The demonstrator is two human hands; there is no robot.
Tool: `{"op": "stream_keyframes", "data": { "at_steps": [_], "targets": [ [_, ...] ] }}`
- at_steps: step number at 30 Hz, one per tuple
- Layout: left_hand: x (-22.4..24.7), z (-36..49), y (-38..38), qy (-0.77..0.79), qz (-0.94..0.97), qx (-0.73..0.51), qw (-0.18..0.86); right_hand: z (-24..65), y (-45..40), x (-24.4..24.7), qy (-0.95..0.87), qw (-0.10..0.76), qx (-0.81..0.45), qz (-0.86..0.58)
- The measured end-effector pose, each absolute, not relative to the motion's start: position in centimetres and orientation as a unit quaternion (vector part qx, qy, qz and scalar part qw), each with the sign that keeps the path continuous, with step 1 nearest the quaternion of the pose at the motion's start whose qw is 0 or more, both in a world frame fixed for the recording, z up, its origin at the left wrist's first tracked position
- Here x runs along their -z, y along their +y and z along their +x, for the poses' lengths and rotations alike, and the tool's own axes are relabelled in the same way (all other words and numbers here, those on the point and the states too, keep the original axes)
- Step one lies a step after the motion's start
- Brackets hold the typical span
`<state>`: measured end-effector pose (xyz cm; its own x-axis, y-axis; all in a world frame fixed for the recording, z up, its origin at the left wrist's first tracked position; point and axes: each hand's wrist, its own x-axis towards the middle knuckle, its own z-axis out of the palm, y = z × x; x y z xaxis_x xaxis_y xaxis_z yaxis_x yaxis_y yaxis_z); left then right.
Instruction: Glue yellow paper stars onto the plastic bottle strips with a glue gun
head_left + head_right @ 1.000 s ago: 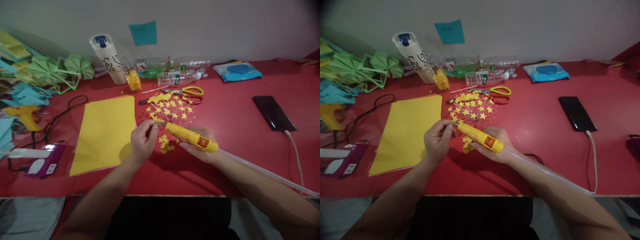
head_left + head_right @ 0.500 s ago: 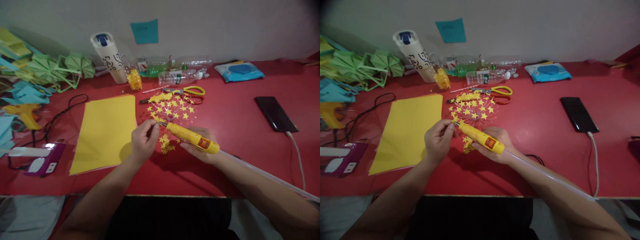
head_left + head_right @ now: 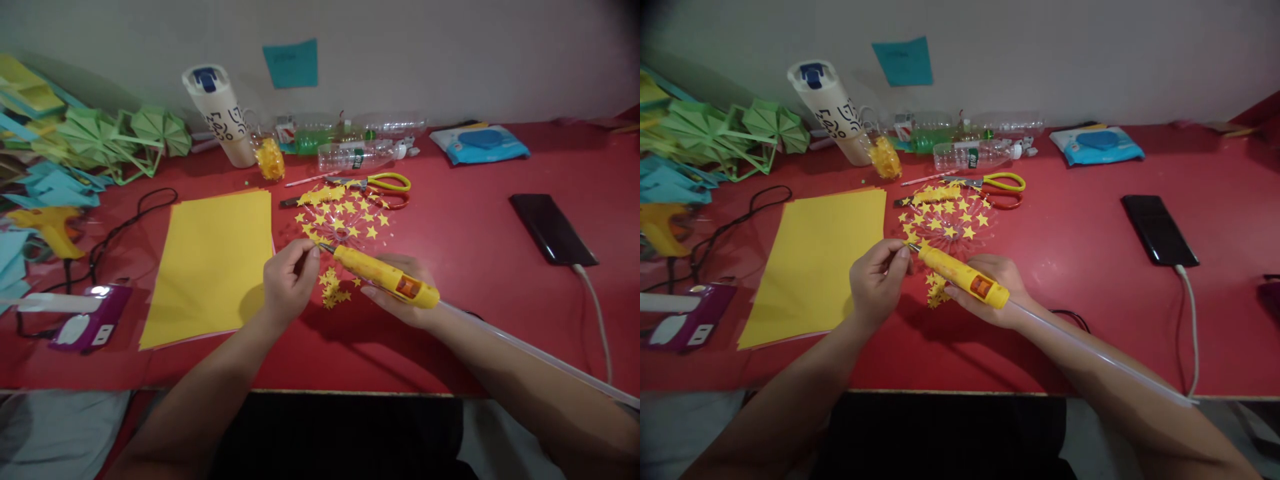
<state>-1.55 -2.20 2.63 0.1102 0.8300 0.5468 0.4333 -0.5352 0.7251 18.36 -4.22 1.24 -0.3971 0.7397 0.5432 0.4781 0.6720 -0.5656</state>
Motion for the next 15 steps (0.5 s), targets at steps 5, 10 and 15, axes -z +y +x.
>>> {"op": "stream_keyframes", "data": {
  "at_steps": [5, 10, 15],
  "targets": [
    [-2.6, -1.7, -2.0, 0.422, 0.749, -0.492, 0.133, 18.4, -4.2, -1.4, -0.828, 0.406, -0.14, -0.361],
    [-2.6, -2.2, -1.5, 0.384, 0.794, -0.472, -0.002, 18.4, -4.2, -1.5, -0.823, 0.403, -0.14, -0.376],
    [-3.3, -2.1, -1.9, 0.395, 0.763, -0.485, 0.166, 18.2, -4.2, -2.4, -0.8, 0.437, -0.12, -0.393]
  ]
}}
